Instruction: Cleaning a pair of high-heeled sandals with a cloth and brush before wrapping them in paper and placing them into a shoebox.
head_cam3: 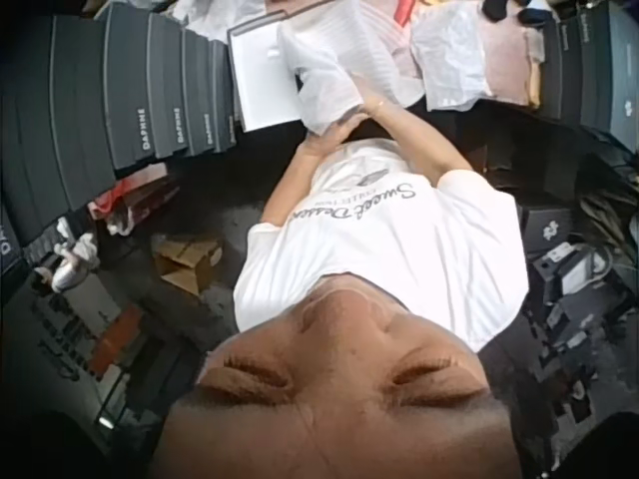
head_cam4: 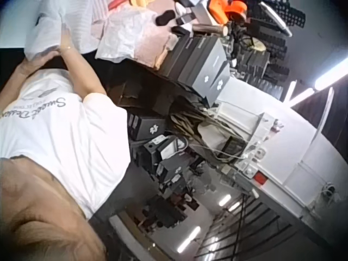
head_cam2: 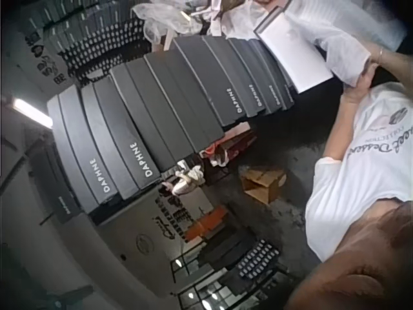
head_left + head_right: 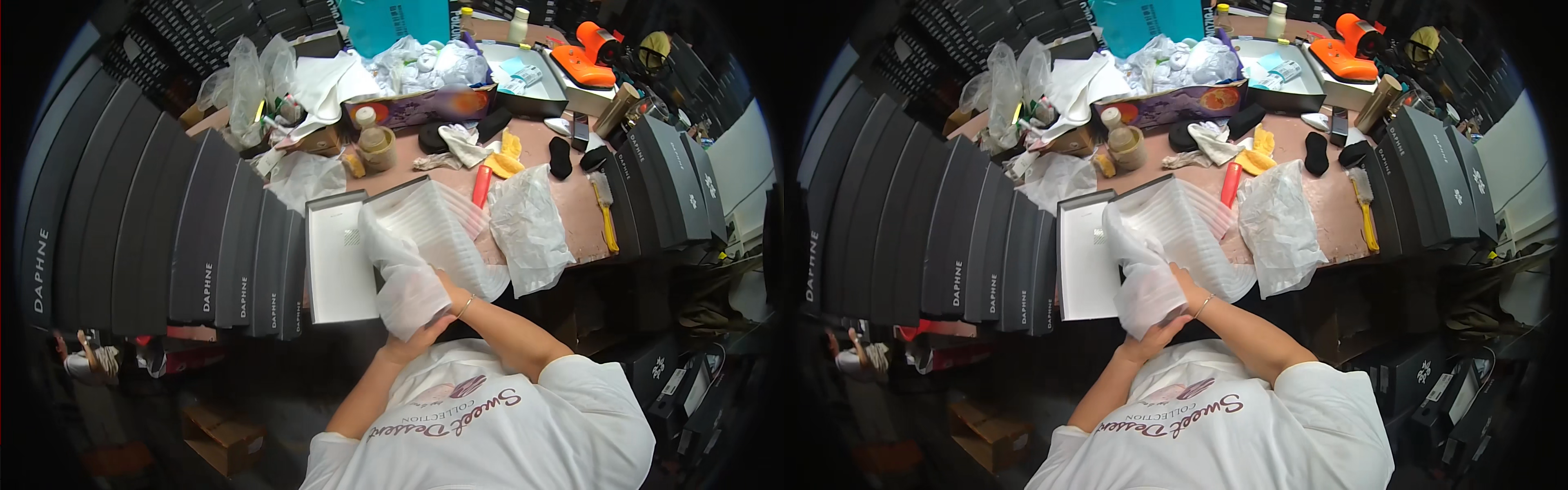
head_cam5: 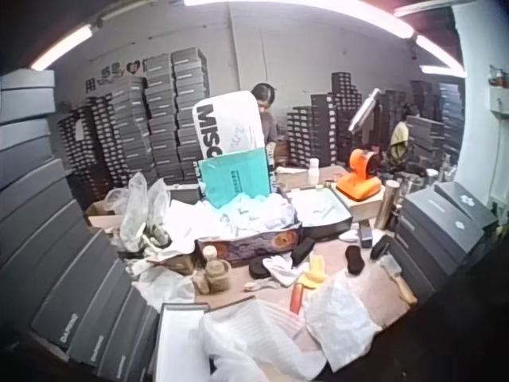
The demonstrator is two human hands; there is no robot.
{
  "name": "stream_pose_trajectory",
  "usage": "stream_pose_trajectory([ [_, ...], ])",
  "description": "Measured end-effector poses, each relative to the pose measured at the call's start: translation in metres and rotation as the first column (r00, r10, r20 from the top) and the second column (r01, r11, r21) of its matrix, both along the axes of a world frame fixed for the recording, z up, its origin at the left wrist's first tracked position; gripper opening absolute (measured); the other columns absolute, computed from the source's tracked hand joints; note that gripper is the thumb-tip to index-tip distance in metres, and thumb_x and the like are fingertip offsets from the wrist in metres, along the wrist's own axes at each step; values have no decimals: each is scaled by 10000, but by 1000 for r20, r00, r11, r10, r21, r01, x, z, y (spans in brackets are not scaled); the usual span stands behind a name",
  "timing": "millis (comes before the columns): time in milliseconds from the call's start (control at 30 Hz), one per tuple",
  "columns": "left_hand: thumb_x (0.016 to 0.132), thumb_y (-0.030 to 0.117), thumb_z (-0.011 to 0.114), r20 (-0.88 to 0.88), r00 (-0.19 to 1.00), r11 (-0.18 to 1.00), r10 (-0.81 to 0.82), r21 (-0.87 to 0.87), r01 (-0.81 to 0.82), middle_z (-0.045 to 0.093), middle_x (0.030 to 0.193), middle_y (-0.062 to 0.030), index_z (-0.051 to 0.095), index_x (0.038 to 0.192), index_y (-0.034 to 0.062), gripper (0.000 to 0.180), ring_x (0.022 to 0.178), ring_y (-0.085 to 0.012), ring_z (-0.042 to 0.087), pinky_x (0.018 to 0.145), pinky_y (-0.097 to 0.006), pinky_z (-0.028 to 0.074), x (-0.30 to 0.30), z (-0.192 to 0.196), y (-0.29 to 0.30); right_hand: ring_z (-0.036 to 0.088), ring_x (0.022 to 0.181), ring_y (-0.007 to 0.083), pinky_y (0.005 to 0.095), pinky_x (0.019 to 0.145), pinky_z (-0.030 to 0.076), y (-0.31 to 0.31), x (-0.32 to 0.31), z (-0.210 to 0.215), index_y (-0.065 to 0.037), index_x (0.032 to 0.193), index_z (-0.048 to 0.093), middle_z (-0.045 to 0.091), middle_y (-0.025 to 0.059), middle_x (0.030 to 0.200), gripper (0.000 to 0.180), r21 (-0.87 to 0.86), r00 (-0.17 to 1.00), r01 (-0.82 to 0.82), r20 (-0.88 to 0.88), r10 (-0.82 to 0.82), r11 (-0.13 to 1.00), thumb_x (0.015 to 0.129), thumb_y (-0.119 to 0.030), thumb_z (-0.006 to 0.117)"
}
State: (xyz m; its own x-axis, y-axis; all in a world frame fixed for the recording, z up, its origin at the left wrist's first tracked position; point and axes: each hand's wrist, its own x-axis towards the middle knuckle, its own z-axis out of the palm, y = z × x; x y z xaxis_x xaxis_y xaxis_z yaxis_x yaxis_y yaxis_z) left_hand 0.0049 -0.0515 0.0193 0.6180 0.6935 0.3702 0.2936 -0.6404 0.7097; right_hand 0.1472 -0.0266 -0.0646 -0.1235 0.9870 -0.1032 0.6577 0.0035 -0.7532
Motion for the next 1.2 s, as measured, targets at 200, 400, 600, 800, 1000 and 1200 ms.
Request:
stream_pose_trajectory([
  [200,793,88,652,127,991,994,44,94,-56,648,934,-81,665,863,62,76,950,-272,613,934,-454,433,-12,11,40,551,1088,380,423,897,475,-36,51,91,-44,1394,385,503,200,1269,642,265,988,90,-146,-53,960,821,-157,651],
  [400,719,40,662,59,954,905,-295,337,259,626,825,-70,579,729,62,86,823,-250,615,915,-474,421,52,45,50,587,990,378,407,804,498,-64,42,53,-44,1116,592,598,188,1110,334,507,994,-5,99,-53,862,794,-127,612],
  [600,831,177,649,-169,967,925,192,359,-121,634,1002,-150,633,934,-1,206,1041,-306,569,972,-488,387,24,4,82,520,1128,378,416,966,426,-121,137,125,-49,1198,570,525,195,1233,469,477,801,488,88,-592,731,737,18,624],
  [800,737,591,679,-933,125,929,-337,-309,203,507,1311,-235,466,1315,-68,902,1194,-333,515,1074,-568,252,97,13,125,378,1292,444,444,1059,347,-159,202,68,-111,1477,270,333,266,1435,865,213,736,613,195,-648,761,718,-51,681],
  [1000,531,759,709,-880,465,975,-99,8,222,449,1358,-196,484,1309,-61,1152,1292,-323,405,1092,-587,201,72,-34,114,651,912,395,398,801,512,-129,203,58,28,1123,614,649,263,978,351,454,629,718,-98,-771,528,802,59,475],
  [1200,831,295,729,-33,986,937,-165,-318,146,642,1154,-171,589,1219,-35,528,1084,-245,609,945,-329,472,56,-42,144,646,886,380,411,755,504,-48,236,152,1,1091,615,656,238,951,285,623,767,546,-100,-634,561,825,22,513],
])
